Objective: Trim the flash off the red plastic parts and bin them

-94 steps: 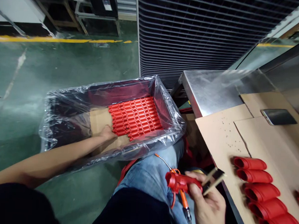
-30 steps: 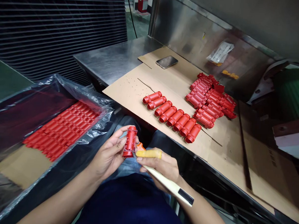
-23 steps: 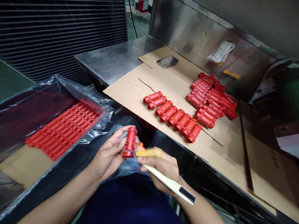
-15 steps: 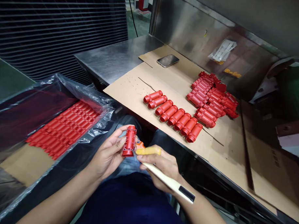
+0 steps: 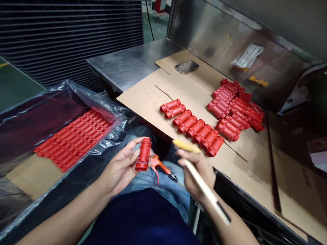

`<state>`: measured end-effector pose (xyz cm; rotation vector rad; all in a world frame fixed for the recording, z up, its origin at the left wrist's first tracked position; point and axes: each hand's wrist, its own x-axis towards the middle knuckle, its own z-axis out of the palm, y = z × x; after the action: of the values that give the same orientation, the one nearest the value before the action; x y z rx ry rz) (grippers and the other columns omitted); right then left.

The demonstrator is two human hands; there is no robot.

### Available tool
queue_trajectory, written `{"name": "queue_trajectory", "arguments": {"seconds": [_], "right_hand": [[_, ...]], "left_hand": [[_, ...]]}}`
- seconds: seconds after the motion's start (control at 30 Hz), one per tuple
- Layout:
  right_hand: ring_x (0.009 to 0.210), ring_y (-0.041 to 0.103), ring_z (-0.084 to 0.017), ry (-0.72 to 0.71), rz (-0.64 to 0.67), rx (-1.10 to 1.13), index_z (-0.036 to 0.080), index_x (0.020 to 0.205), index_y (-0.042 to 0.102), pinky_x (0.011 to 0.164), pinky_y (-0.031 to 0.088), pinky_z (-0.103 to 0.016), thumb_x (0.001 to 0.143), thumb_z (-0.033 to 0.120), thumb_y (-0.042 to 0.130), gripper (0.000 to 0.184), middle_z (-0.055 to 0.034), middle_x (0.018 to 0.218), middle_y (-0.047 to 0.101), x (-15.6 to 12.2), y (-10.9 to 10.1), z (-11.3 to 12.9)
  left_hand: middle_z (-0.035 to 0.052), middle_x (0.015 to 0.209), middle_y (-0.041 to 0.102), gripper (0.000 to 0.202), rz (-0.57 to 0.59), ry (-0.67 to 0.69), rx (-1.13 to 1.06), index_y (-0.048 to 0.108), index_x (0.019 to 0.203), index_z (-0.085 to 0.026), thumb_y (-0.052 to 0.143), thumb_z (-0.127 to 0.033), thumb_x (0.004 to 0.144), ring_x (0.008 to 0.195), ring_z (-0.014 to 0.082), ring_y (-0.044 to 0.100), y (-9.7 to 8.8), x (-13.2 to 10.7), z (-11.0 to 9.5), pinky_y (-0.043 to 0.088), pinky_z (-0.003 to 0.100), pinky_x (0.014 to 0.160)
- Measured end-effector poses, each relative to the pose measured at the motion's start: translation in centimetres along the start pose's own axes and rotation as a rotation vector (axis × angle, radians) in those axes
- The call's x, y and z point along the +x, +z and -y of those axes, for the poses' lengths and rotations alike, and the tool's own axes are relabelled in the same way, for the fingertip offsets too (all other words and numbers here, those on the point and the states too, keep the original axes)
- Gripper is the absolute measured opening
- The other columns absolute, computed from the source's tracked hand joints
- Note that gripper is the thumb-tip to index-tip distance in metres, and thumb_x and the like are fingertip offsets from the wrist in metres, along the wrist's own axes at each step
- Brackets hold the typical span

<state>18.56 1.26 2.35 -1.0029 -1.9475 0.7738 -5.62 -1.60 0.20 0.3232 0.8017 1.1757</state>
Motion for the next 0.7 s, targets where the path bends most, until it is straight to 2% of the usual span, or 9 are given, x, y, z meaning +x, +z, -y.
{"name": "queue_trajectory", "arguments": {"seconds": [0.1, 0.2, 0.3, 0.33, 0.4, 0.47, 0.53, 0.6, 0.7], "right_hand": [[0.107, 0.081, -0.024, 0.077, -0.182, 0.199, 0.026, 0.128, 0.074, 0.096, 0.068, -0.042, 0.109, 0.018, 0.066, 0.022, -0.0086, 0.113, 0.081, -0.4, -0.3, -0.1], [0.1, 0.081, -0.021, 0.036, -0.08, 0.403, 0.028, 0.12, 0.081, 0.09, 0.069, -0.036, 0.101, 0.015, 0.078, 0.023, -0.0076, 0.118, 0.081, -0.4, 0.0, 0.6], [0.1, 0.08, -0.021, -0.017, -0.017, 0.431, 0.026, 0.122, 0.082, 0.089, 0.068, -0.036, 0.1, 0.012, 0.076, 0.027, -0.012, 0.132, 0.077, -0.4, 0.4, 1.2], [0.102, 0.079, -0.022, -0.021, -0.02, 0.414, 0.025, 0.121, 0.081, 0.09, 0.068, -0.037, 0.1, 0.012, 0.075, 0.026, -0.012, 0.128, 0.079, -0.5, 0.4, 1.3], [0.103, 0.079, -0.024, -0.004, -0.04, 0.367, 0.024, 0.114, 0.081, 0.091, 0.066, -0.039, 0.102, 0.015, 0.071, 0.018, -0.0091, 0.104, 0.082, -0.5, 0.4, 1.2], [0.092, 0.078, -0.024, 0.051, -0.02, 0.349, 0.023, 0.103, 0.081, 0.085, 0.065, -0.037, 0.107, 0.024, 0.066, 0.016, -0.0059, 0.083, 0.078, -0.5, 0.5, 1.1], [0.072, 0.072, -0.019, 0.165, 0.061, 0.379, 0.021, 0.09, 0.079, 0.071, 0.062, -0.031, 0.111, 0.036, 0.059, 0.033, -0.0048, 0.076, 0.074, -0.4, 0.9, 1.0], [0.056, 0.063, -0.013, 0.359, 0.153, 0.454, 0.019, 0.084, 0.076, 0.056, 0.054, -0.025, 0.112, 0.05, 0.057, 0.046, -0.0031, 0.071, 0.071, -0.2, 1.9, 1.0], [0.044, 0.052, -0.008, 0.683, 0.204, 0.614, 0.017, 0.088, 0.076, 0.043, 0.042, -0.019, 0.099, 0.067, 0.072, 0.051, 0.0004, 0.063, 0.068, 0.1, 4.0, 1.0]], "left_hand": [[0.0138, 0.112, 0.079, 0.047, 0.056, 0.051, 0.039, 0.064, 0.145, -0.021, 0.077, -0.026, 0.1, 0.092, 0.023, 0.078, 0.1, 0.0, -0.3, 0.064, 0.033, 0.085], [0.012, 0.112, 0.079, 0.043, 0.064, 0.091, 0.066, 0.065, 0.144, -0.023, 0.073, -0.025, 0.102, 0.09, 0.0211, 0.077, 0.1, 0.1, -0.3, 0.064, 0.033, 0.087], [0.011, 0.113, 0.078, 0.043, 0.066, 0.116, 0.081, 0.065, 0.145, -0.024, 0.073, -0.025, 0.102, 0.089, 0.021, 0.077, 0.0, 0.2, -0.1, 0.063, 0.033, 0.087], [0.011, 0.113, 0.078, 0.043, 0.074, 0.12, 0.082, 0.065, 0.145, -0.024, 0.073, -0.025, 0.102, 0.088, 0.0211, 0.077, -0.1, 0.2, -0.1, 0.063, 0.034, 0.087], [0.0111, 0.115, 0.078, 0.044, 0.091, 0.125, 0.081, 0.065, 0.145, -0.025, 0.074, -0.026, 0.102, 0.089, 0.0214, 0.078, -0.2, 0.2, -0.2, 0.064, 0.034, 0.087], [0.0114, 0.117, 0.077, 0.05, 0.1, 0.128, 0.078, 0.061, 0.15, -0.026, 0.074, -0.025, 0.102, 0.092, 0.0221, 0.078, -0.3, 0.2, -0.4, 0.064, 0.036, 0.089], [0.0114, 0.121, 0.076, 0.061, 0.097, 0.136, 0.08, 0.053, 0.16, -0.028, 0.073, -0.024, 0.102, 0.097, 0.0225, 0.078, -0.3, 0.2, -0.5, 0.064, 0.036, 0.093], [0.0113, 0.125, 0.074, 0.068, 0.091, 0.154, 0.09, 0.046, 0.166, -0.031, 0.072, -0.023, 0.103, 0.102, 0.023, 0.078, -0.2, 0.4, -0.5, 0.063, 0.037, 0.095], [0.0115, 0.131, 0.073, 0.059, 0.093, 0.236, 0.134, 0.052, 0.159, -0.031, 0.072, -0.024, 0.104, 0.11, 0.0272, 0.079, -0.2, 0.6, -0.1, 0.064, 0.04, 0.096]]}}
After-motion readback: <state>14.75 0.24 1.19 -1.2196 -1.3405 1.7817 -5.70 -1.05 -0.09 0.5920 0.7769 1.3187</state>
